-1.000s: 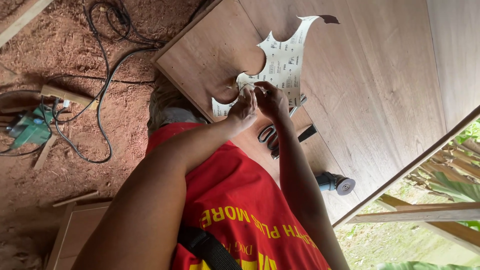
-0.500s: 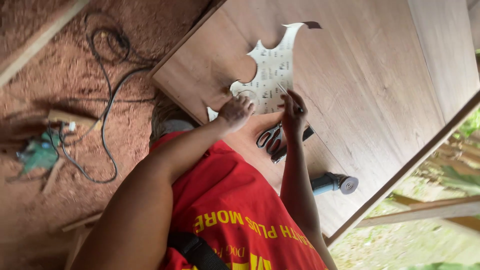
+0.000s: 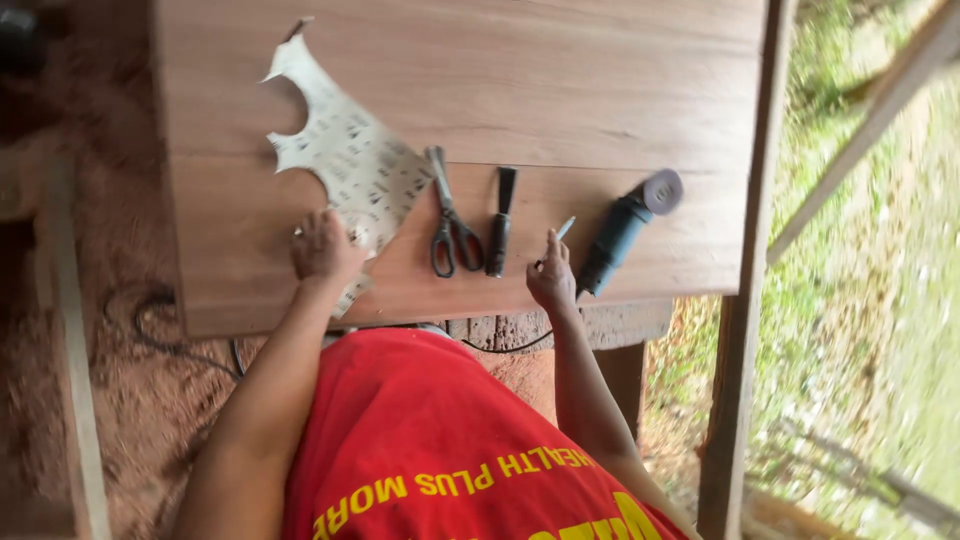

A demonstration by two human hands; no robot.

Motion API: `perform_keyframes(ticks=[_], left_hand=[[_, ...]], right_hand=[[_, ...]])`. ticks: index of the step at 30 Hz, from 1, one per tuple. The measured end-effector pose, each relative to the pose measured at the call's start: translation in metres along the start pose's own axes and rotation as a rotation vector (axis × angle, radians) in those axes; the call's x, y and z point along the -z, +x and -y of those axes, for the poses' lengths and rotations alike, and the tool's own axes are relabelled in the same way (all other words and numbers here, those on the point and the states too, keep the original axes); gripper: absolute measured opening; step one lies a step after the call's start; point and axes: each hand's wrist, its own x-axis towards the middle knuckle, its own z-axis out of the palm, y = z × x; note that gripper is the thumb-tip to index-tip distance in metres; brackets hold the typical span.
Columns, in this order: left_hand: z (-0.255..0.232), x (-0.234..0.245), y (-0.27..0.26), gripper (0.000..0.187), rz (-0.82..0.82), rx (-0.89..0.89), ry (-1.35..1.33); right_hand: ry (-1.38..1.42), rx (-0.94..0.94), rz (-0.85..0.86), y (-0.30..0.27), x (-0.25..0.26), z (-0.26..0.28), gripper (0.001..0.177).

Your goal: Using scissors to cut a circular piece of sandpaper out of a larger sheet to fit a sanding tool.

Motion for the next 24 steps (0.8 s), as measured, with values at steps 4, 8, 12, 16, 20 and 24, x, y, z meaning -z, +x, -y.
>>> perform_keyframes(ticks=[4, 8, 12, 16, 20, 24], left_hand=[[0.021, -0.026, 0.006, 0.044, -0.061, -0.031, -0.023], [-0.021, 0.037, -0.020, 0.060, 0.007, 0.022, -0.245], [-0.055, 0.039, -0.041, 0.059, -0.025, -0.044, -0.515], [-0.104, 0.039, -0.075, 0.057, 0.356, -0.005, -0.655], [-0.096, 0.008, -0.086, 0.061, 0.246, -0.282, -0.700], [-0.058, 0.020, -0.084, 0.071, 0.000, -0.184, -0.495]], right_hand=[[-0.125, 0.012, -0.016, 0.006, 0.014, -0.012, 0.084], [-0.113, 0.009, -0.190, 0.003, 0.022, -0.014, 0.086], [0.187, 0.120, -0.140, -0.023, -0.016, -0.002, 0.044], [0.862, -0.174, 0.531, -0.060, 0.003, 0.112, 0.044], [0.968, -0.200, 0.591, -0.060, -0.025, 0.102, 0.040], [0.671, -0.242, 0.160, -0.019, -0.017, 0.043, 0.029]])
